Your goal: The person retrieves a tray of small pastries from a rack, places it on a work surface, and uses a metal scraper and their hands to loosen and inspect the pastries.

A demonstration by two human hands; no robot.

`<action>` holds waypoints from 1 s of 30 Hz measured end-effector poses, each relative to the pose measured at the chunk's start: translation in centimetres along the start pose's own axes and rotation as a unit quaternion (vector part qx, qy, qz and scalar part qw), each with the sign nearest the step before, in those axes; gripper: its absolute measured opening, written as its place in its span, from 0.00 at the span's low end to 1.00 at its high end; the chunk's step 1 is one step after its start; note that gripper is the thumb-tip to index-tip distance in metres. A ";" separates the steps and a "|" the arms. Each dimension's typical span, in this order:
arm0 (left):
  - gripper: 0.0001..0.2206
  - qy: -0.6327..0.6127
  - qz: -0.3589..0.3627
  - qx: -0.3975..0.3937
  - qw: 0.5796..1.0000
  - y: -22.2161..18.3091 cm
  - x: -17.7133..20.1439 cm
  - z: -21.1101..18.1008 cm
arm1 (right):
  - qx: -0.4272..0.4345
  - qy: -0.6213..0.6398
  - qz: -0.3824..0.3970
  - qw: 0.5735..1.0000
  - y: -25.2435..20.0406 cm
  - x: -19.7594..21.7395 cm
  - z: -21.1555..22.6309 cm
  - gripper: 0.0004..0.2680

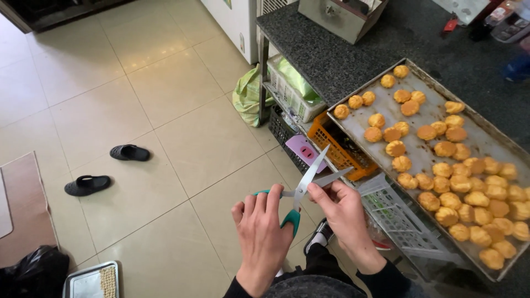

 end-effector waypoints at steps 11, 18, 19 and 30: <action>0.28 -0.072 0.043 0.126 0.988 -4.0 -5.8 6.2 | -0.048 -0.027 0.072 0.996 1.9 0.8 -2.9 0.08; 0.29 -0.093 0.228 0.232 0.941 -7.0 -16.3 9.8 | -0.065 -0.003 -0.013 0.998 5.7 9.7 -6.2 0.10; 0.29 -0.106 0.240 0.237 0.936 -7.1 -17.8 9.4 | -0.009 0.024 -0.049 0.998 6.5 11.9 -7.1 0.09; 0.31 -0.170 0.288 0.107 0.936 -8.7 -26.0 -4.4 | -0.085 0.114 -0.334 0.932 3.7 37.5 -19.2 0.12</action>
Point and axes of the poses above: each hand's wrist, its own y-axis towards the middle knuckle, its own x-axis out of the back of the hand, z = x × y, the point moved 9 cm from there along y, towards the middle knuckle, and after that the axes turned 15 degrees about -z, right-handed, at the moved point
